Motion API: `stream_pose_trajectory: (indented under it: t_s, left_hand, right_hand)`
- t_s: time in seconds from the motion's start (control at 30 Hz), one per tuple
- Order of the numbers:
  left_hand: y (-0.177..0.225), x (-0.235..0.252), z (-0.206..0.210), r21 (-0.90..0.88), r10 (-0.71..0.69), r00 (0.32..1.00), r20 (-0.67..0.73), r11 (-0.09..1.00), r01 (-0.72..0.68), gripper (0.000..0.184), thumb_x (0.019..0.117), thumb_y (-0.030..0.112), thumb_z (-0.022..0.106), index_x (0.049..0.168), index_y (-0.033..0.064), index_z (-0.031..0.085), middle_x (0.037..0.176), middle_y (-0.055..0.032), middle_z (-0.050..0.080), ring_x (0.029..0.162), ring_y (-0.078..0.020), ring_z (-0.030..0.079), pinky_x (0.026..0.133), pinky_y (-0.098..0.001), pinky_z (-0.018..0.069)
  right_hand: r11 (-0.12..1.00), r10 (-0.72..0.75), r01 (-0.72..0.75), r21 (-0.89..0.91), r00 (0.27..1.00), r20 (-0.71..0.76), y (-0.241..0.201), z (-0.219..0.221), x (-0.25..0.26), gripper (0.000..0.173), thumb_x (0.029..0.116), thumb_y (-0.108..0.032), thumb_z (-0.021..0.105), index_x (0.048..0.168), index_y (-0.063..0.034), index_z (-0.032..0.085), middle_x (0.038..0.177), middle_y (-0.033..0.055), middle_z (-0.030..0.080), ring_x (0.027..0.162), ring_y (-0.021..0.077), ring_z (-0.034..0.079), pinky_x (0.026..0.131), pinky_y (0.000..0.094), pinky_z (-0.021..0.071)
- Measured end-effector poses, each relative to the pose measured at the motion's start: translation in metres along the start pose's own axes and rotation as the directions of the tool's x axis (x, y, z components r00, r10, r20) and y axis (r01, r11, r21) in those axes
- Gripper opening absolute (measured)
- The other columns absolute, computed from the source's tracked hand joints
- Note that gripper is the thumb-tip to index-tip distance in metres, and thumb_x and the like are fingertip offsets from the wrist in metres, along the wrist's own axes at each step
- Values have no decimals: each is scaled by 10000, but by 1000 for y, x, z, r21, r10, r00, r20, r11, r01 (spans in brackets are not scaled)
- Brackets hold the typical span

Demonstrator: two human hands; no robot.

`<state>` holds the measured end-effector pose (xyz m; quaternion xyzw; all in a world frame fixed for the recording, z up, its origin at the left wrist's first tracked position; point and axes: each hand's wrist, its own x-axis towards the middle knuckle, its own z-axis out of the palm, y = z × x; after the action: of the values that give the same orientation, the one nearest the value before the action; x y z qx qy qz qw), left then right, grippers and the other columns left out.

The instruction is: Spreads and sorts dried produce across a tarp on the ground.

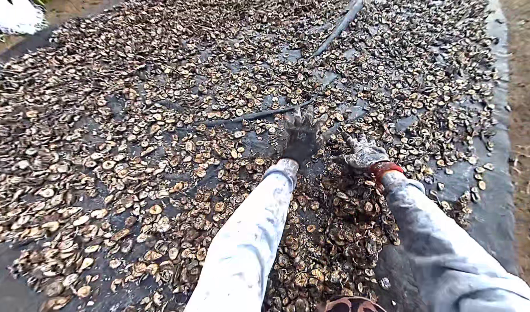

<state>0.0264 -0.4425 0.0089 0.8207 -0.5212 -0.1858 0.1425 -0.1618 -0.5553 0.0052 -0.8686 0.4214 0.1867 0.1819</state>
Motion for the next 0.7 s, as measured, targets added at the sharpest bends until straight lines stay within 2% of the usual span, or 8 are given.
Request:
stream_pose_trajectory:
  t_s: [0.1,0.17,0.23,0.37,0.43,0.5,0.6,0.7]
  left_hand:
    - [30,66,24,5,-67,996,61,998,67,655,1020,452,544,1548,78,436,1606,-281,348,1493,-512,276,1172,-712,239]
    - [53,57,15,83,-167,910,379,986,146,575,1066,421,500,1511,58,475,1553,-273,434,1453,-480,382,1140,-679,320]
    - [47,15,34,29,-93,891,444,996,90,584,1027,412,580,1493,66,511,1528,-254,478,1438,-460,414,1139,-685,320]
    - [18,-108,56,-54,172,897,407,985,-164,691,928,449,690,1542,211,482,1652,-178,328,1541,-446,215,1214,-670,173]
    - [12,-141,49,-216,110,951,289,975,-47,563,920,183,700,1464,120,570,1541,-197,486,1463,-386,405,1210,-560,302]
    - [-7,-143,46,-315,-11,999,46,949,25,425,931,121,679,1351,57,654,1353,-209,639,1277,-370,594,1103,-558,441]
    - [-19,-123,27,-270,-80,984,-162,962,33,465,1029,320,609,1454,133,575,1405,-159,622,1273,-354,609,1066,-606,466]
    - [-4,-113,18,-193,-49,999,4,980,49,591,1039,477,546,1563,223,450,1611,-142,418,1463,-395,411,1151,-653,344]
  right_hand:
    - [996,82,-83,24,995,53,3,21,-17,976,782,-679,735,1593,-270,377,1660,267,234,1460,545,309,1066,766,342]
    - [997,65,-71,24,979,192,-4,24,-64,876,846,-581,722,1568,-182,426,1629,237,330,1464,463,365,1132,678,331]
    - [995,35,-58,83,964,262,-4,32,-113,788,905,-430,688,1599,-224,376,1626,164,379,1472,377,397,1157,613,346]
    - [902,46,-175,396,948,314,-7,43,-152,606,995,-335,613,1553,-168,446,1488,143,560,1382,307,527,1143,561,389]
    - [781,49,-208,588,960,275,-11,43,-137,529,1010,-340,636,1447,-56,546,1385,191,619,1304,294,579,1133,497,415]
    - [623,11,-139,770,986,169,-13,41,-117,412,1023,-245,640,1356,-7,597,1273,204,661,1158,260,641,1037,441,490]
    - [442,56,-19,897,998,-7,0,26,-80,415,998,-106,629,1401,-41,553,1207,170,681,1000,210,676,895,403,561]
    - [366,233,-38,930,971,-53,9,5,-55,341,1015,-176,635,1331,-50,615,1079,124,730,837,175,719,754,357,607]
